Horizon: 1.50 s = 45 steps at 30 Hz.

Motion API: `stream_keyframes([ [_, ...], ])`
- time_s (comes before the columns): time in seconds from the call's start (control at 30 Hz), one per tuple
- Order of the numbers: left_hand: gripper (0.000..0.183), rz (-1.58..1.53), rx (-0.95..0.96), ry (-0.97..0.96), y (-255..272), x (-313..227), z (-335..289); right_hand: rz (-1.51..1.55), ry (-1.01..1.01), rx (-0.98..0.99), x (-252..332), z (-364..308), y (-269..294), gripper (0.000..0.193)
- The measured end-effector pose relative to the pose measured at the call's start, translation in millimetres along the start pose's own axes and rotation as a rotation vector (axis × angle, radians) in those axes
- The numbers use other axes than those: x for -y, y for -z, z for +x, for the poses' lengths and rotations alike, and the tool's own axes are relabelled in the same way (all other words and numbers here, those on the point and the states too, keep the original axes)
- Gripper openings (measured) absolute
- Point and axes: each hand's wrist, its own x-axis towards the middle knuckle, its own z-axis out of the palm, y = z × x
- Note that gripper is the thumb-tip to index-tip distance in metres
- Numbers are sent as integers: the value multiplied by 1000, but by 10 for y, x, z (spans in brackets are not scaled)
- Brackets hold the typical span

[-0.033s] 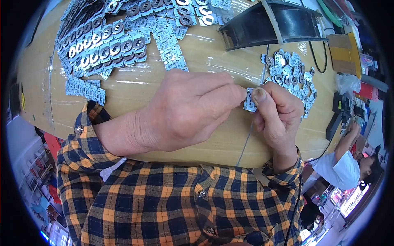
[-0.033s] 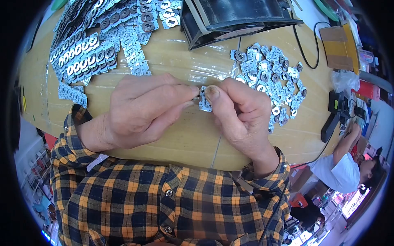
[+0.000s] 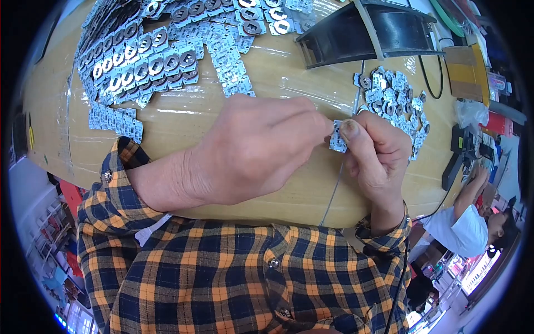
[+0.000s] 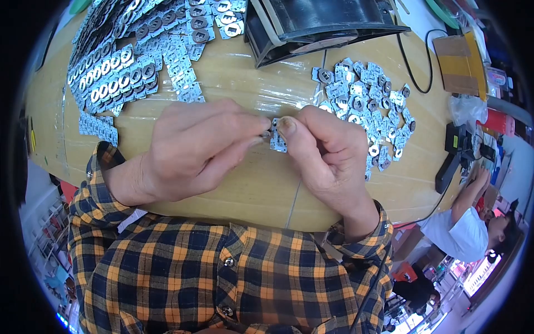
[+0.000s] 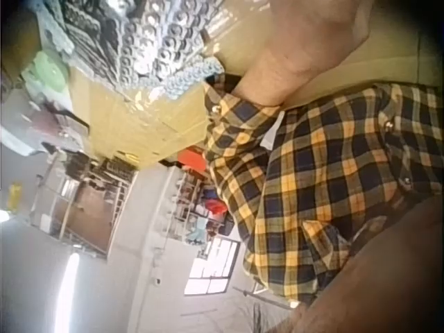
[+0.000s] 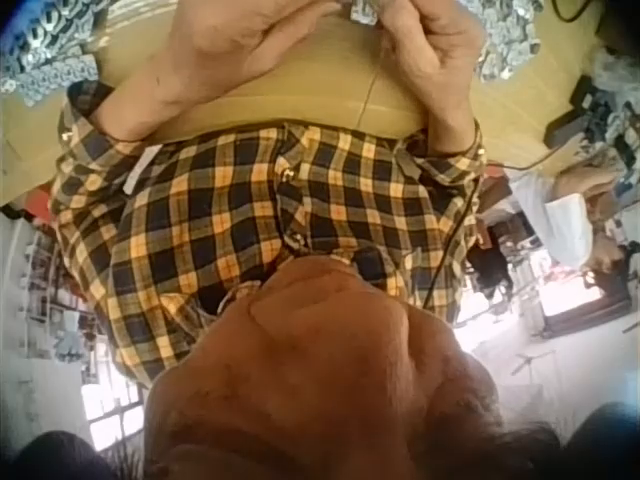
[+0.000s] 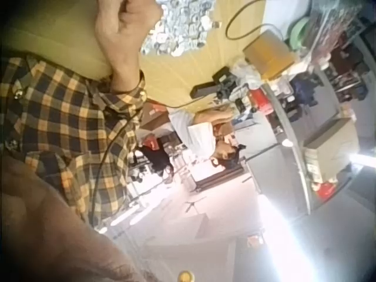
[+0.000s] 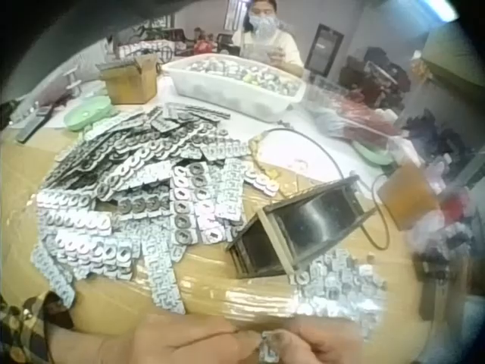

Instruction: Assembling small LED circuit board components by manually snapping them together.

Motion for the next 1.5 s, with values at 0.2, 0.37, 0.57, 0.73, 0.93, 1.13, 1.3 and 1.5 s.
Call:
stream_keyframes([
  [0.2,24,-229,66,325,33,2,54,-580,255,-114,33,55,192,23],
  [0.37,22,-603,46,534,36,-53,55,-289,129,-51,118,22,210,18],
  [0.57,21,-597,141,433,63,-10,16,-97,208,196,-21,43,122,21],
  [0.73,22,-691,141,503,78,-10,27,-73,99,194,37,12,68,22],
  [0.93,30,-1058,80,651,164,-118,117,755,-307,315,18,-29,35,32],
  [1.13,25,-761,-31,503,72,1,39,348,-140,35,-11,13,8,36],
  [1.3,23,-291,22,181,117,-4,80,159,-70,-5,14,-20,-20,32],
  [1.5,27,-187,-40,188,63,-56,38,132,-7,52,-27,-20,8,28],
])
